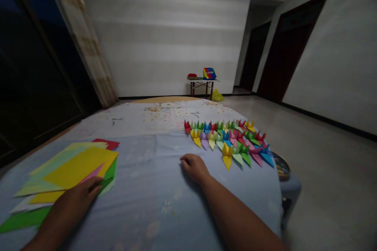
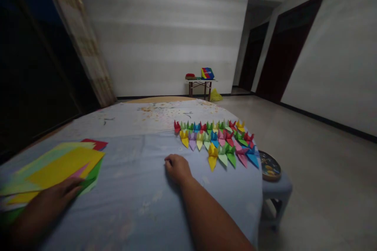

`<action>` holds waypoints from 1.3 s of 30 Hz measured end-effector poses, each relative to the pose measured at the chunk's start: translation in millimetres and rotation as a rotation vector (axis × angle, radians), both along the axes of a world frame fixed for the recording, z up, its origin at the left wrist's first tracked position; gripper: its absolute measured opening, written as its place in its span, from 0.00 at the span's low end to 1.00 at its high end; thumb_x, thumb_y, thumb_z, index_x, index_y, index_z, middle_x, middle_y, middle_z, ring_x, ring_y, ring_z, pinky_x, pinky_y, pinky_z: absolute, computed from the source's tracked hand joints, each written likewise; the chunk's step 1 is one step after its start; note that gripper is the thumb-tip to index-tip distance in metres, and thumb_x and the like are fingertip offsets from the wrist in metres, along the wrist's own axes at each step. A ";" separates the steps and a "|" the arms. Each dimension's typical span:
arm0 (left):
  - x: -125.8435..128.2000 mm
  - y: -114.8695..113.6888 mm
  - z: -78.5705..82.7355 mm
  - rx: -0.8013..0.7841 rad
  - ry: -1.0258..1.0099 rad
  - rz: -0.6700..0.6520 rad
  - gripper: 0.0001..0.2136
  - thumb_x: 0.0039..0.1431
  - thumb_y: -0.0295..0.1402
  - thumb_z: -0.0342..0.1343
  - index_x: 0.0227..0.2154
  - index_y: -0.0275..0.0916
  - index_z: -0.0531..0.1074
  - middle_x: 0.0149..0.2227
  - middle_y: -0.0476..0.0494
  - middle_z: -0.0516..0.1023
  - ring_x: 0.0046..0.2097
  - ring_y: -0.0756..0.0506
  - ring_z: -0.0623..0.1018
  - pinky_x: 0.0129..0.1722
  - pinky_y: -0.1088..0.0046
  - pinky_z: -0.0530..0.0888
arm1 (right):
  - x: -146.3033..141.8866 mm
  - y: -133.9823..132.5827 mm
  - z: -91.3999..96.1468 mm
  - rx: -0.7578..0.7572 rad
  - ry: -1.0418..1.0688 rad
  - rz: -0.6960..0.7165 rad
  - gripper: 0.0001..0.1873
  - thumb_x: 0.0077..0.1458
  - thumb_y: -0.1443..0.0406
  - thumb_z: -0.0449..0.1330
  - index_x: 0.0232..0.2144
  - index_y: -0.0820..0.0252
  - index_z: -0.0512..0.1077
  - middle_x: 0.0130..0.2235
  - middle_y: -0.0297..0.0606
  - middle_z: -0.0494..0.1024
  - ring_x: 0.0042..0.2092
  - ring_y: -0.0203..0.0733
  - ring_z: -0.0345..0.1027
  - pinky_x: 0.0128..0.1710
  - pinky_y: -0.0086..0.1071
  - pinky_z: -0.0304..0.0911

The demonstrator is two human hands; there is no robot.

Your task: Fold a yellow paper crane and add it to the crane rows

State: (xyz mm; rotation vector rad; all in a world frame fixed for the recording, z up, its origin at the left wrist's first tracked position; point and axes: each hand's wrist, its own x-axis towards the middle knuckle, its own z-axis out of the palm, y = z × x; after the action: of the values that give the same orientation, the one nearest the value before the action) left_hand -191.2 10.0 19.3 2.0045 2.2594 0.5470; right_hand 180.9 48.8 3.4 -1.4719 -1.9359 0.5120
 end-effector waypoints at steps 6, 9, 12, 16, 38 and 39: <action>37.5 -24.0 25.2 0.047 0.005 -0.018 0.10 0.51 0.35 0.48 0.33 0.43 0.73 0.35 0.47 0.79 0.38 0.43 0.77 0.37 0.73 0.68 | 3.9 4.2 -8.7 -0.020 0.063 0.051 0.13 0.52 0.65 0.51 0.35 0.59 0.74 0.36 0.38 0.77 0.39 0.40 0.69 0.41 0.30 0.60; 33.5 -26.2 25.7 0.110 -0.010 0.082 0.13 0.53 0.36 0.47 0.40 0.41 0.70 0.35 0.46 0.78 0.38 0.44 0.77 0.36 0.74 0.69 | 5.5 5.1 -10.9 -0.008 0.064 0.057 0.13 0.51 0.64 0.51 0.35 0.59 0.73 0.36 0.38 0.77 0.39 0.41 0.69 0.41 0.30 0.60; 25.6 -25.5 26.7 0.184 -0.012 0.162 0.17 0.56 0.36 0.45 0.47 0.39 0.63 0.34 0.44 0.77 0.35 0.44 0.77 0.35 0.73 0.69 | 6.3 4.7 -11.3 0.000 0.052 0.060 0.13 0.51 0.64 0.51 0.35 0.59 0.73 0.35 0.38 0.77 0.38 0.41 0.69 0.41 0.31 0.61; 20.5 -23.7 27.0 0.245 0.025 0.145 0.13 0.57 0.34 0.41 0.43 0.38 0.65 0.38 0.41 0.74 0.38 0.43 0.75 0.38 0.69 0.69 | 7.0 5.4 -13.0 0.008 0.050 0.054 0.14 0.51 0.63 0.50 0.35 0.59 0.73 0.36 0.38 0.77 0.38 0.41 0.70 0.41 0.31 0.61; -5.5 -33.0 25.3 -0.007 0.099 -0.296 0.14 0.56 0.39 0.43 0.35 0.44 0.74 0.53 0.42 0.67 0.49 0.42 0.71 0.46 0.70 0.67 | 8.3 7.5 -16.7 0.026 0.055 0.072 0.14 0.52 0.62 0.50 0.35 0.59 0.73 0.35 0.38 0.77 0.38 0.41 0.70 0.40 0.31 0.61; -5.2 -33.6 26.0 -0.009 0.107 -0.301 0.14 0.56 0.39 0.44 0.32 0.44 0.74 0.53 0.42 0.67 0.47 0.42 0.73 0.45 0.71 0.68 | 7.8 6.8 -15.5 0.024 0.053 0.065 0.14 0.52 0.63 0.50 0.35 0.59 0.73 0.35 0.38 0.77 0.38 0.40 0.70 0.41 0.31 0.61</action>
State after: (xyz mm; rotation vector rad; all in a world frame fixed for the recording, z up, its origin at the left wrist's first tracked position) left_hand -196.4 -23.6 45.3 2.3601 1.9511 0.4089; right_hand 188.7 55.7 -12.0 -1.3701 -1.9469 0.5499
